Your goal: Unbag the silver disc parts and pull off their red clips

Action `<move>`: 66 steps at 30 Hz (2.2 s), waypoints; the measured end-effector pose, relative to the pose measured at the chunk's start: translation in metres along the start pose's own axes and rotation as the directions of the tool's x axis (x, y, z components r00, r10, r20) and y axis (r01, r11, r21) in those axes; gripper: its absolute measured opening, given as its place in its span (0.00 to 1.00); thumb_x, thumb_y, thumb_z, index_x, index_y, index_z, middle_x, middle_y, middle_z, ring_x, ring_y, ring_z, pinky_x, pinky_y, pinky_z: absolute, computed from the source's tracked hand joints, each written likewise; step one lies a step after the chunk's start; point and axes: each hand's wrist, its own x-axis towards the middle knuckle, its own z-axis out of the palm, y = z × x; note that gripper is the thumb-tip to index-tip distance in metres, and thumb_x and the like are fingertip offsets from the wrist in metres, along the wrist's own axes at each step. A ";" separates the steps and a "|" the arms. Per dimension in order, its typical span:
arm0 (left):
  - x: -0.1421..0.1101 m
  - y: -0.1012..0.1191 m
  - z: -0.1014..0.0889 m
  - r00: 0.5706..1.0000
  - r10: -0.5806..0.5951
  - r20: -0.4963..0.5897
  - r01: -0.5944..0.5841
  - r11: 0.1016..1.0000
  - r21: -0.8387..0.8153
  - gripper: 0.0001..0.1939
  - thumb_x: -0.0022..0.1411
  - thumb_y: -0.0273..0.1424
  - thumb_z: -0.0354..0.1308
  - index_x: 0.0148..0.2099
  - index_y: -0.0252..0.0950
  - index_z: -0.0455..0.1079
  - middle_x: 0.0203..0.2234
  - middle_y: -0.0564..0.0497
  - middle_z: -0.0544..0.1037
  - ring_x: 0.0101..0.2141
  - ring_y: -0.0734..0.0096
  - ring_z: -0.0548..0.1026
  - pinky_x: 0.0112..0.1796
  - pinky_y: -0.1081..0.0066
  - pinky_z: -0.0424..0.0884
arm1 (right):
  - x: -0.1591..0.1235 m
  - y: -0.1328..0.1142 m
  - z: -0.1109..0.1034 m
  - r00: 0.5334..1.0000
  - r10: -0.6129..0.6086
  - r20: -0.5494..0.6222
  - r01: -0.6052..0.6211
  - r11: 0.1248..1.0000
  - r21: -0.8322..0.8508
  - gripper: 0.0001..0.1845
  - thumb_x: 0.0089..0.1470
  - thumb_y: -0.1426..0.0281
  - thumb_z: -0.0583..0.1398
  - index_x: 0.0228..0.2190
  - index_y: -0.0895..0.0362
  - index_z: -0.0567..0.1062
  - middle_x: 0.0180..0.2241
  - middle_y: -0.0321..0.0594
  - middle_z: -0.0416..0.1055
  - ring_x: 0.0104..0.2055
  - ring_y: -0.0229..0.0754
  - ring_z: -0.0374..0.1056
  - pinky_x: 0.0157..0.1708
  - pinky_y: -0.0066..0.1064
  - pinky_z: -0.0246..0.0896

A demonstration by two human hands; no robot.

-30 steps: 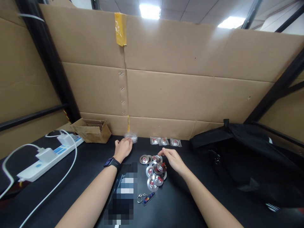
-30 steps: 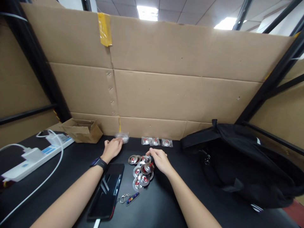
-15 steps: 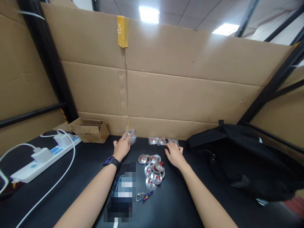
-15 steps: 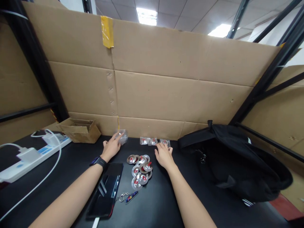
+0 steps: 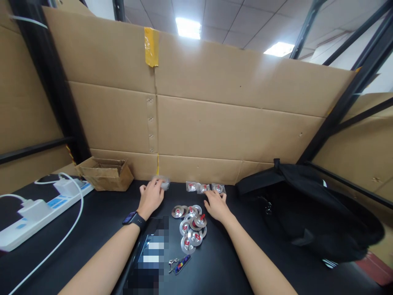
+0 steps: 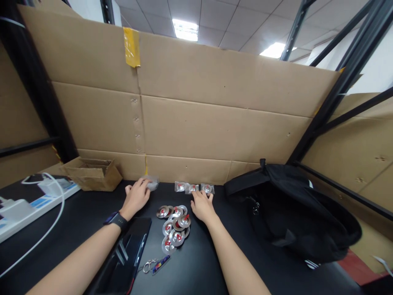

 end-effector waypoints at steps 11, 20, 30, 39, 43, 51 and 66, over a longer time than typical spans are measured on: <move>-0.009 0.007 -0.005 0.999 0.004 0.049 0.001 0.994 -0.113 0.18 0.64 0.26 0.49 0.52 0.44 0.72 0.53 0.46 0.75 0.52 0.59 0.71 0.45 0.61 0.57 | 0.000 0.006 0.006 0.998 0.016 -0.068 -0.019 0.999 -0.033 0.23 0.60 0.69 0.53 0.56 0.49 0.71 0.60 0.46 0.68 0.62 0.55 0.56 0.54 0.51 0.48; -0.011 0.009 -0.016 0.999 -0.033 0.037 0.040 0.981 -0.192 0.18 0.63 0.26 0.50 0.51 0.45 0.72 0.53 0.49 0.74 0.53 0.60 0.72 0.46 0.62 0.56 | -0.005 0.011 -0.007 0.999 0.032 -0.032 -0.032 0.999 -0.006 0.15 0.61 0.67 0.58 0.47 0.48 0.79 0.50 0.46 0.71 0.55 0.54 0.60 0.49 0.46 0.49; -0.013 0.023 -0.022 0.998 0.059 0.011 -0.055 0.976 -0.211 0.17 0.63 0.24 0.50 0.50 0.45 0.72 0.52 0.49 0.75 0.53 0.61 0.71 0.45 0.62 0.54 | -0.013 0.016 -0.018 1.000 0.008 0.029 -0.012 0.993 0.120 0.13 0.63 0.62 0.58 0.46 0.49 0.78 0.43 0.45 0.78 0.52 0.54 0.67 0.52 0.51 0.44; -0.018 0.039 -0.035 0.984 0.180 -0.017 -0.178 0.948 -0.264 0.17 0.64 0.21 0.48 0.47 0.43 0.73 0.49 0.50 0.77 0.50 0.64 0.73 0.46 0.62 0.54 | -0.014 0.025 -0.028 0.996 0.083 -0.044 -0.079 0.993 0.087 0.08 0.64 0.67 0.55 0.37 0.53 0.73 0.35 0.39 0.78 0.43 0.47 0.71 0.50 0.46 0.44; -0.022 0.051 -0.046 0.950 0.310 0.023 -0.287 0.904 -0.317 0.13 0.68 0.25 0.48 0.46 0.42 0.73 0.47 0.49 0.77 0.49 0.63 0.73 0.47 0.61 0.55 | -0.016 0.017 -0.037 0.974 0.105 -0.202 -0.086 0.991 0.100 0.10 0.66 0.68 0.53 0.36 0.54 0.74 0.35 0.40 0.78 0.42 0.46 0.71 0.49 0.44 0.44; -0.034 0.073 -0.046 0.904 0.376 0.202 -0.214 0.809 -0.547 0.14 0.70 0.45 0.54 0.51 0.44 0.72 0.49 0.51 0.77 0.51 0.61 0.72 0.51 0.61 0.58 | -0.032 -0.030 -0.053 0.960 -0.092 -0.266 0.201 0.886 0.419 0.09 0.66 0.63 0.58 0.39 0.51 0.77 0.39 0.37 0.79 0.44 0.44 0.72 0.49 0.40 0.46; -0.033 0.070 -0.039 0.847 0.481 0.226 -0.274 0.760 -0.589 0.09 0.68 0.41 0.60 0.44 0.46 0.80 0.45 0.51 0.79 0.50 0.62 0.72 0.53 0.61 0.61 | -0.032 -0.039 -0.043 0.925 -0.126 -0.359 0.323 0.758 0.567 0.09 0.64 0.65 0.60 0.35 0.51 0.80 0.43 0.42 0.78 0.47 0.48 0.73 0.52 0.43 0.62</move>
